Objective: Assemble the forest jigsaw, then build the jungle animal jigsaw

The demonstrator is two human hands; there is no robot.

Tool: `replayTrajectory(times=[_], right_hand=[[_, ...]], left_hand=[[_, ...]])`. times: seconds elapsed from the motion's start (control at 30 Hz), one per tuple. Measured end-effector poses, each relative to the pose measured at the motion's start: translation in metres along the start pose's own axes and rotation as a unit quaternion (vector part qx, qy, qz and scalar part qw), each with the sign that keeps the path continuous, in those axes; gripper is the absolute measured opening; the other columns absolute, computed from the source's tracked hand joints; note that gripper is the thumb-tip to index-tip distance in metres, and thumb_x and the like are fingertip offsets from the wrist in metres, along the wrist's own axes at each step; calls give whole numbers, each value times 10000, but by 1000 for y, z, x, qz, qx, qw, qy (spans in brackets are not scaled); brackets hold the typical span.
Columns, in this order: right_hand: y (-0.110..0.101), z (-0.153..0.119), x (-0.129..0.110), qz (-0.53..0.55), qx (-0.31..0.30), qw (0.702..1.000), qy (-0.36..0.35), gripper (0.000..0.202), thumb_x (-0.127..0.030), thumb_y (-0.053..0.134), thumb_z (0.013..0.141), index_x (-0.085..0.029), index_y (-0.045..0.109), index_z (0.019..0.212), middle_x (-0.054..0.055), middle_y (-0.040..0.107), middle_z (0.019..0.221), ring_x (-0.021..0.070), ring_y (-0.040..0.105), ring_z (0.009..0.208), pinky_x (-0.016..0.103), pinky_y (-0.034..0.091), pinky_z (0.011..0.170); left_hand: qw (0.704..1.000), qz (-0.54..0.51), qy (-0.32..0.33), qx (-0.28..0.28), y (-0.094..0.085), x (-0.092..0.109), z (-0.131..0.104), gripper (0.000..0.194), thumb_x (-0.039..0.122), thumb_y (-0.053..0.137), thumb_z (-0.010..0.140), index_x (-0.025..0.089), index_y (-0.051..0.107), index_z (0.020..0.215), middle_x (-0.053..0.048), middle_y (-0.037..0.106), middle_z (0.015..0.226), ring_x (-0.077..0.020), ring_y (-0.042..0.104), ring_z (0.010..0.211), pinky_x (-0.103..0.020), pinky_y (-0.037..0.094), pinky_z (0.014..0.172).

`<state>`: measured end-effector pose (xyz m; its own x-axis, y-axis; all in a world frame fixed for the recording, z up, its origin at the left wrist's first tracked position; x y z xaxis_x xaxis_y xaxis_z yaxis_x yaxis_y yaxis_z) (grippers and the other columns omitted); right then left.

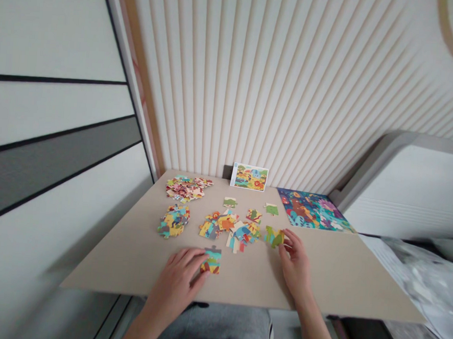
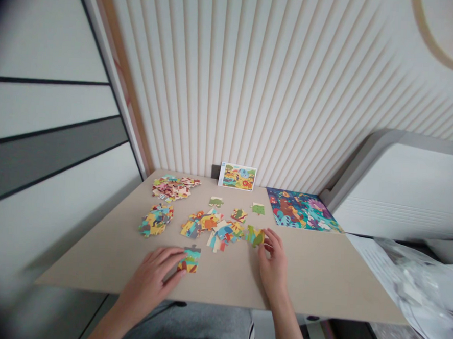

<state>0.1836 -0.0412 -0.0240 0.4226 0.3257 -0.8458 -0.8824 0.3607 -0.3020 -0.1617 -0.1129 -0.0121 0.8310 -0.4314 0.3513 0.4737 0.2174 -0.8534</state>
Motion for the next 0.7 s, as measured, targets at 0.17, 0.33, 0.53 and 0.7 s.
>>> replayTrajectory(times=[0.17,0.33,0.53,0.7], right_hand=[[0,-1,2,15,-7,999,31,421,-410,622,930,-221,612,1306,137,676,1255,241,676,1025,427,568,884],[1,-1,0,5,-23,999,26,381,-443,628,922,-208,669,1219,132,707,1200,250,681,1003,427,561,882],[0,-2,-6,-18,-33,999,30,364,-461,597,937,-193,692,1164,136,723,1147,247,686,947,407,568,826],[1,-2,-13,-44,-42,998,26,373,-476,607,922,-189,708,1138,133,735,1093,232,676,861,368,563,736]], left_hand=[[1000,4,8,4,1,-1,-1,312,298,608,947,295,627,1259,-45,649,1257,-255,584,1143,-445,476,984],[1000,7,17,11,0,0,0,308,285,605,948,284,629,1255,-55,648,1249,-252,583,1135,-439,478,978],[1000,8,15,5,-1,1,0,295,283,600,951,272,631,1245,-61,648,1244,-252,578,1140,-435,478,973],[1000,4,5,-4,-1,1,0,290,293,599,954,275,633,1242,-60,645,1248,-256,573,1144,-444,474,973]])
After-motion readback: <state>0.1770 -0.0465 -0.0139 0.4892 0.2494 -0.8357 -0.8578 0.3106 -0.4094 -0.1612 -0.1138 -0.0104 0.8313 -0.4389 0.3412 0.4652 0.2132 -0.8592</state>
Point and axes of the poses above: each hand's wrist, its own z-axis towards the middle knuckle, its own y-axis out of the palm, x = y × z, the point moved 1 cm from there along z, towards the middle knuckle
